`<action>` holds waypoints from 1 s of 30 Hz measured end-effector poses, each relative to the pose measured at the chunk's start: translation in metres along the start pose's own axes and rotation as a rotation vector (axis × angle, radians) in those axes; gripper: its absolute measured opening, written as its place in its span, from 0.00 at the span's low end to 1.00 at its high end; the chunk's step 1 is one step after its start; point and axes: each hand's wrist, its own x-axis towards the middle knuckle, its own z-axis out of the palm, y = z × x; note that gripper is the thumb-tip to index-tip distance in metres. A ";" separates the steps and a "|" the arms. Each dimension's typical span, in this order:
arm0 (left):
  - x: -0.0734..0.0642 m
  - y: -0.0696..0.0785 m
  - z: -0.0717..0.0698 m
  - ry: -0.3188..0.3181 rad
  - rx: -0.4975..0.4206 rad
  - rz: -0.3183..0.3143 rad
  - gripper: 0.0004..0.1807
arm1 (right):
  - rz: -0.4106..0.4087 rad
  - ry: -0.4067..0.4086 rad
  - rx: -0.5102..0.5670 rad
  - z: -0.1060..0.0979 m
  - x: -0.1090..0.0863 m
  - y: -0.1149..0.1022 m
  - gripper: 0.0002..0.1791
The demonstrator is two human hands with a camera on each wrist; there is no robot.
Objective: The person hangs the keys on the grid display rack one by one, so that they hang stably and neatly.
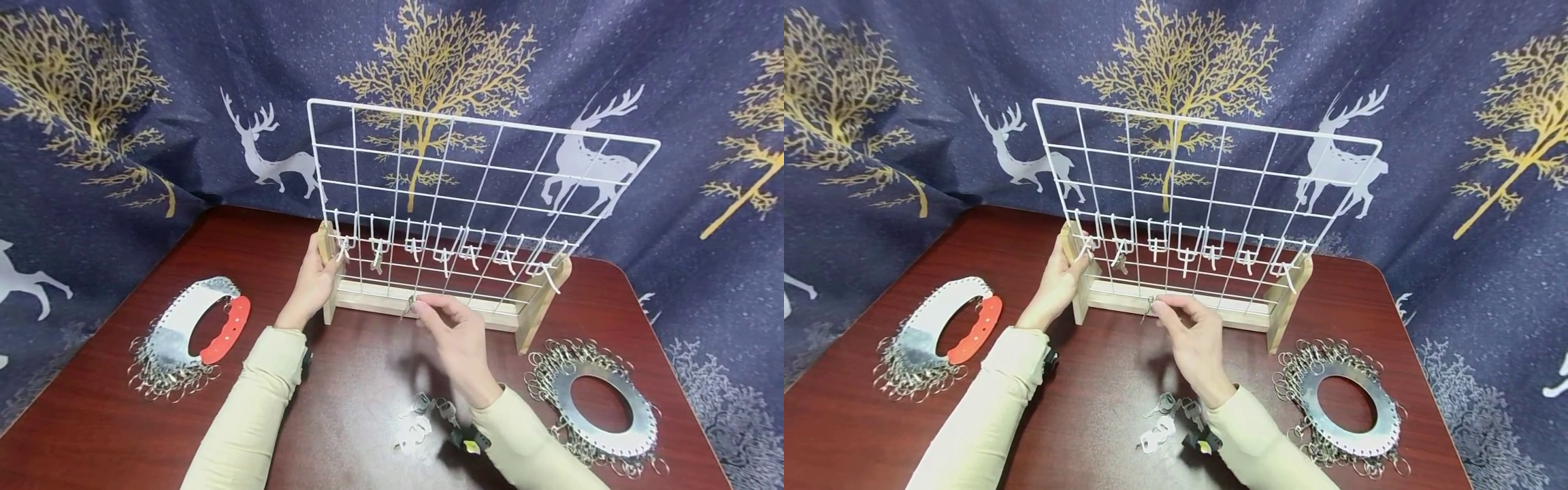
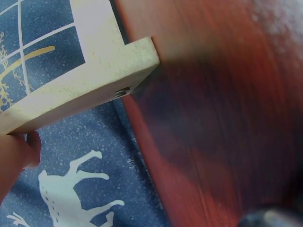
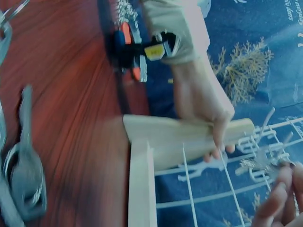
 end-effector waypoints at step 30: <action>0.000 0.000 0.002 0.008 -0.032 0.002 0.18 | 0.228 0.211 0.657 0.044 0.020 -0.021 0.06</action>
